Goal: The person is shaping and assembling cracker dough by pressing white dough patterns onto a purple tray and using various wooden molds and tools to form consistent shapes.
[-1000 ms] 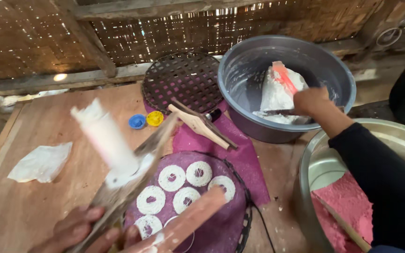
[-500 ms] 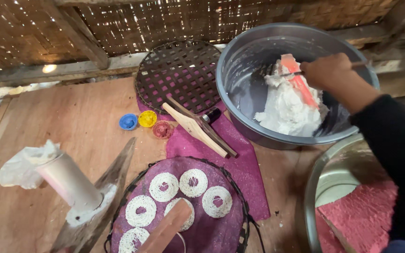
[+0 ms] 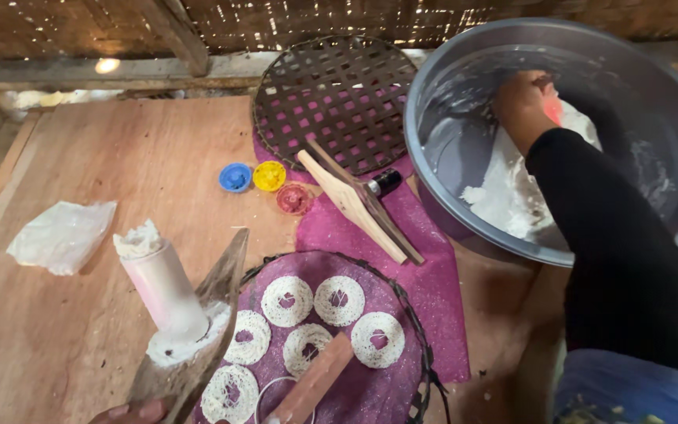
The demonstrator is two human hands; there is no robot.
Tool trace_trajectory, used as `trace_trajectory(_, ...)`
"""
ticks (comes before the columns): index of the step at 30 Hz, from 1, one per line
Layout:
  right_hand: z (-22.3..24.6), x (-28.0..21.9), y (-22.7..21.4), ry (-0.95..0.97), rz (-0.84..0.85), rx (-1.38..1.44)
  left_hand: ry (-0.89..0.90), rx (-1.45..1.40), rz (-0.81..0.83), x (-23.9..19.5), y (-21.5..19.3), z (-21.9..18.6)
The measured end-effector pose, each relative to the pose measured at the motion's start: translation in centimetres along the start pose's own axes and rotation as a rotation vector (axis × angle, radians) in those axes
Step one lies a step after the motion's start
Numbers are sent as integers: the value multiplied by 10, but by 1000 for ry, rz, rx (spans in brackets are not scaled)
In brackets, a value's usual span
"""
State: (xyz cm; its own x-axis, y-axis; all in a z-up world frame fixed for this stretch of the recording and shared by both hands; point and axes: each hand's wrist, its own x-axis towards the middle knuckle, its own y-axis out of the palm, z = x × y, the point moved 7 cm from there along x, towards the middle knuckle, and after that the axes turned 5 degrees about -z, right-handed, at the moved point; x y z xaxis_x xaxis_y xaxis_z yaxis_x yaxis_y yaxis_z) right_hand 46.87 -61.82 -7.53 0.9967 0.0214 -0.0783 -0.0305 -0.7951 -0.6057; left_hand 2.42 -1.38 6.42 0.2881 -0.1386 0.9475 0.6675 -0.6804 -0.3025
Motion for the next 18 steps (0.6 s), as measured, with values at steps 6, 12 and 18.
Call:
trace_trajectory(6, 10, -25, -19, -135, -83, -54, -14, -22, -4, -2, -3, 6)
trace_trajectory(12, 21, -75, -33, -230, -137, -36, 5, -51, -7, 6, -9, 3)
trace_trajectory(18, 19, -142, -48, -309, -138, 78, -10, -92, -22, 5, -13, -1)
